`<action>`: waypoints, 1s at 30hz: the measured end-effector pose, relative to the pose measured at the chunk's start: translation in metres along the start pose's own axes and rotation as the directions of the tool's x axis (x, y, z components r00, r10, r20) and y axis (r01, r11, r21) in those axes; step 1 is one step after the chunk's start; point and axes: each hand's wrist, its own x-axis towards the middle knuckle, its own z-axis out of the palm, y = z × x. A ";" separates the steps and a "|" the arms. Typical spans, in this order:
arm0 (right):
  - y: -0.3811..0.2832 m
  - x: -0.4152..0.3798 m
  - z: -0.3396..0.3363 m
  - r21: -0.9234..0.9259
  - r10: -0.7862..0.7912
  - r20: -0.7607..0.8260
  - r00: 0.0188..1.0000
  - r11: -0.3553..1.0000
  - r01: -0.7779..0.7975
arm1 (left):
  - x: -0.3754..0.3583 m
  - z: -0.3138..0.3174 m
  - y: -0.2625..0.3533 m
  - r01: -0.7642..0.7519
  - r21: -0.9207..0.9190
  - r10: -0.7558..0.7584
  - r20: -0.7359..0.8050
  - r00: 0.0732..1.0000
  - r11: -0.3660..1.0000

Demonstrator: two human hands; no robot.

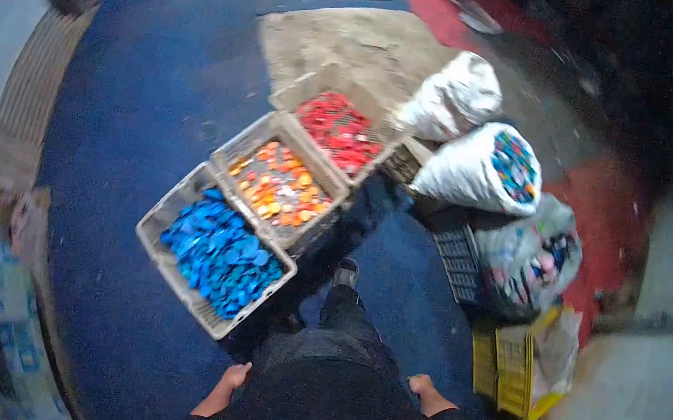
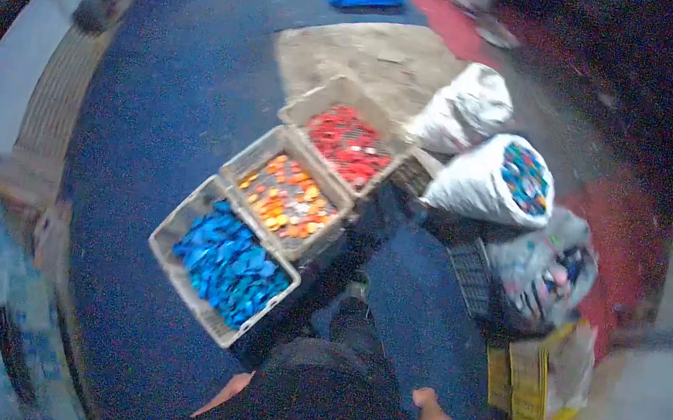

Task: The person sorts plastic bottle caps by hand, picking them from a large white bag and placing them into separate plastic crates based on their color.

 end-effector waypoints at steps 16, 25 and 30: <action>0.090 0.091 -0.109 0.915 0.508 -0.364 0.781 0.350 0.199 | 0.091 0.003 0.455 -0.289 0.397 0.326 -0.027 0.945 0.871; 0.176 0.115 -0.253 0.964 0.610 -0.229 0.758 0.253 0.087 | 0.164 0.041 0.605 -0.490 0.087 0.487 0.048 0.872 0.868; 0.152 0.159 -0.283 0.950 0.504 -0.310 0.806 0.121 0.290 | 0.163 0.056 0.670 -0.597 0.352 0.663 -0.104 0.741 0.721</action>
